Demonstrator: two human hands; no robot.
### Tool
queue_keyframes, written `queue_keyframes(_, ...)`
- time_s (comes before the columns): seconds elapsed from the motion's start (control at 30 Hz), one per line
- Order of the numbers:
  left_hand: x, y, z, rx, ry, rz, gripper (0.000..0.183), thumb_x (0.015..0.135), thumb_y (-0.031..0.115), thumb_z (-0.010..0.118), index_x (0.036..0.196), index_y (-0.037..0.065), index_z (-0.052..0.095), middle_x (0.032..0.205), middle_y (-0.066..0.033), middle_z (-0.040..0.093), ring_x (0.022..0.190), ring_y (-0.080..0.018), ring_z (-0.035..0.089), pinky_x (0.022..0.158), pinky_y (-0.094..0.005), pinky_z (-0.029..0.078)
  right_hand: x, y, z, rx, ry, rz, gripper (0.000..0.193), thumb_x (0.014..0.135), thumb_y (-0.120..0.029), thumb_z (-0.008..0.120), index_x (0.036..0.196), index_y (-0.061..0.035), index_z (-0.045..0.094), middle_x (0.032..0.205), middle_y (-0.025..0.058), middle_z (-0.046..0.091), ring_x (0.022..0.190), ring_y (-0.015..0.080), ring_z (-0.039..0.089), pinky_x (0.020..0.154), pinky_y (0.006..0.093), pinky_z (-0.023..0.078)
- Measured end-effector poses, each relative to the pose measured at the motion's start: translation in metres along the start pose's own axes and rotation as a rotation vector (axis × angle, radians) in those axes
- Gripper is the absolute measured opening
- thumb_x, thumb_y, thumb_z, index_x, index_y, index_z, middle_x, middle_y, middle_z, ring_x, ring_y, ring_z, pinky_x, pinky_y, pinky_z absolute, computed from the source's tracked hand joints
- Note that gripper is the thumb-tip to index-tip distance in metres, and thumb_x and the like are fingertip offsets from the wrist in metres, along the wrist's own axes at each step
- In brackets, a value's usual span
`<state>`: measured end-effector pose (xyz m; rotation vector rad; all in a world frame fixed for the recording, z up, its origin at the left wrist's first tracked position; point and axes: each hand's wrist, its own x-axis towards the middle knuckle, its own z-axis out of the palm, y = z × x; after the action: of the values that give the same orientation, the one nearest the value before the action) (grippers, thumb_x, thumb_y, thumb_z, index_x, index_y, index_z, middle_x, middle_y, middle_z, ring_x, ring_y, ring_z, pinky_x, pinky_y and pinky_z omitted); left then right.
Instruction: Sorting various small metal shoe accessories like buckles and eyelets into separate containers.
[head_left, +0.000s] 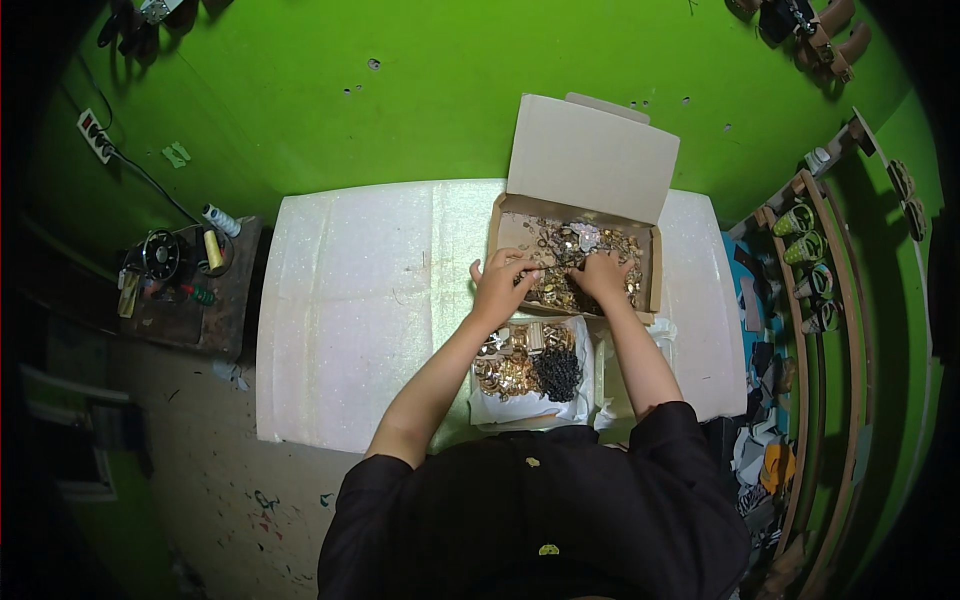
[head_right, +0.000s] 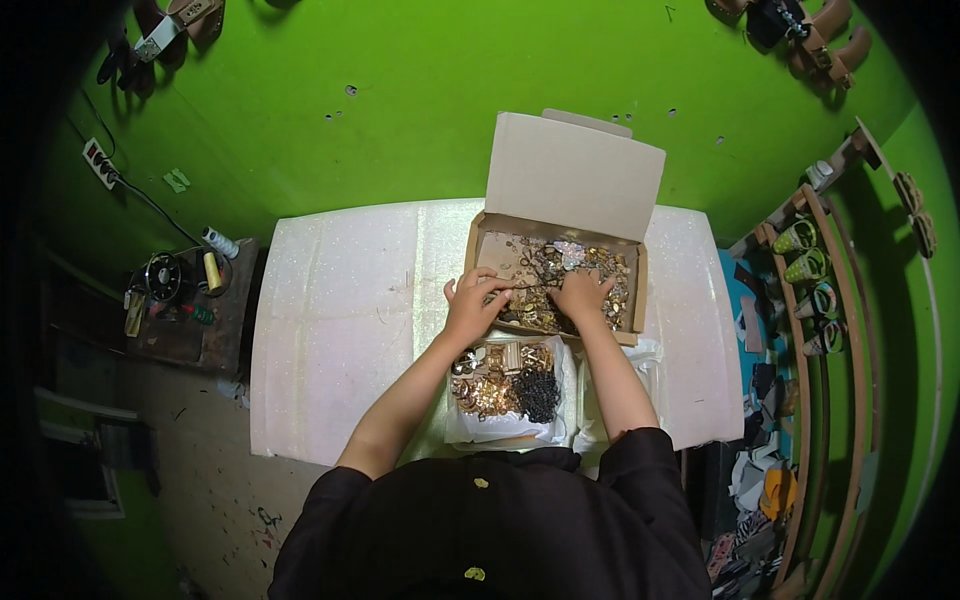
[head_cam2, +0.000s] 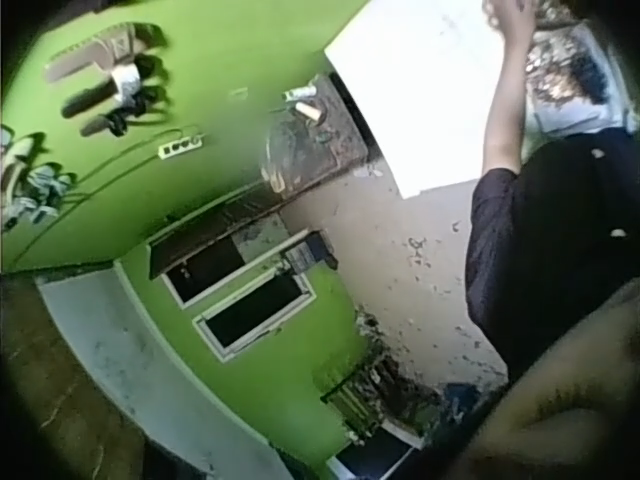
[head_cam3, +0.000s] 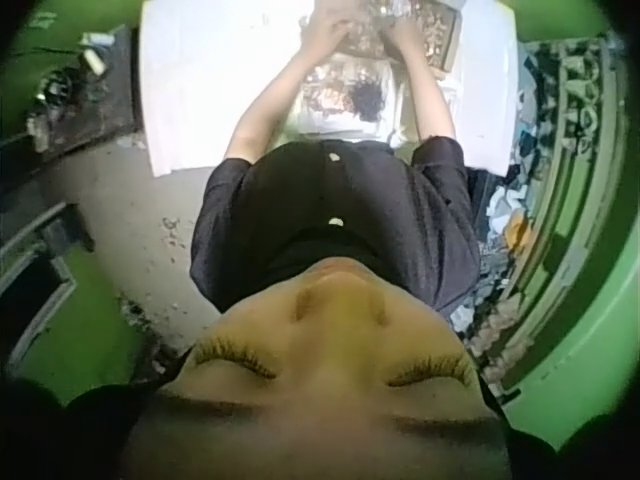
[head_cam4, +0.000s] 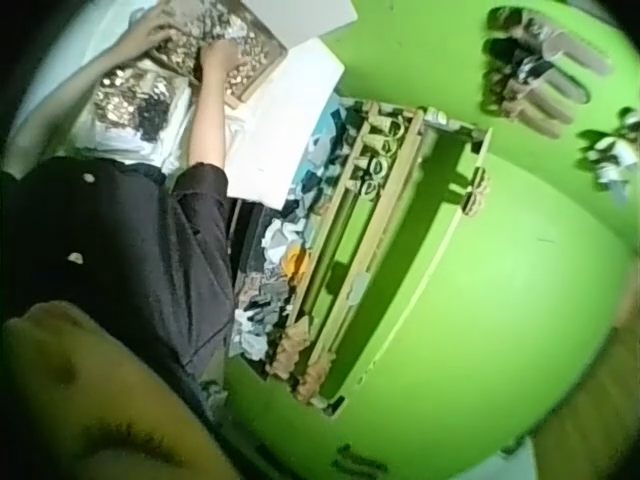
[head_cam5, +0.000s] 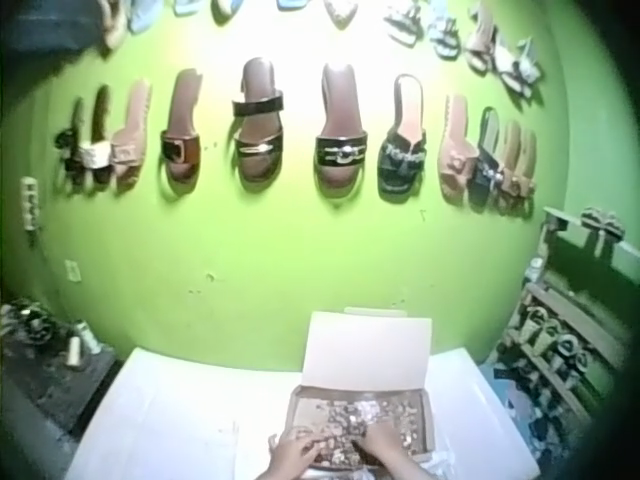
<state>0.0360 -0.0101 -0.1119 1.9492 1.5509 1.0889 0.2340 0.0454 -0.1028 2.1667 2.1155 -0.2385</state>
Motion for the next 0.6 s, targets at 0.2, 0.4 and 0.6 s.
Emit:
queue_keyframes(0.2,-0.011,-0.007,0.012,-0.031,-0.044,-0.007,0.017,0.082,0.03,0.061,0.093,0.018,0.068,0.109,-0.0042,0.054,0.112,-0.0211,0.046,0.098,-0.0486,0.016,0.005,0.005,0.016,0.007,0.094,-0.007,0.022,0.075,-0.025,0.064,0.086,-0.0069,0.07,0.11,0.0117,0.057,0.113,0.0318,0.043,0.097,0.0603,0.021)
queue_keyframes(0.4,-0.011,-0.006,0.013,0.068,-0.037,-0.003,0.016,0.082,0.029,0.061,0.092,0.018,0.067,0.109,-0.0036,0.054,0.113,-0.0216,0.045,0.099,-0.0529,0.015,-0.01,0.01,-0.022,0.37,0.157,-0.01,0.017,0.073,-0.029,0.067,0.078,-0.0122,0.066,0.106,0.0058,0.058,0.113,0.026,0.044,0.096,0.0595,0.017)
queue_keyframes(0.6,-0.011,-0.007,0.016,0.058,-0.002,-0.004,0.016,0.08,0.029,0.063,0.088,0.016,0.068,0.109,-0.0038,0.055,0.112,-0.0228,0.046,0.099,-0.0519,0.015,-0.022,0.015,-0.041,0.515,0.349,-0.091,0.015,0.076,-0.027,0.066,0.079,-0.0123,0.065,0.105,0.0038,0.059,0.111,0.0244,0.044,0.093,0.0491,0.02)
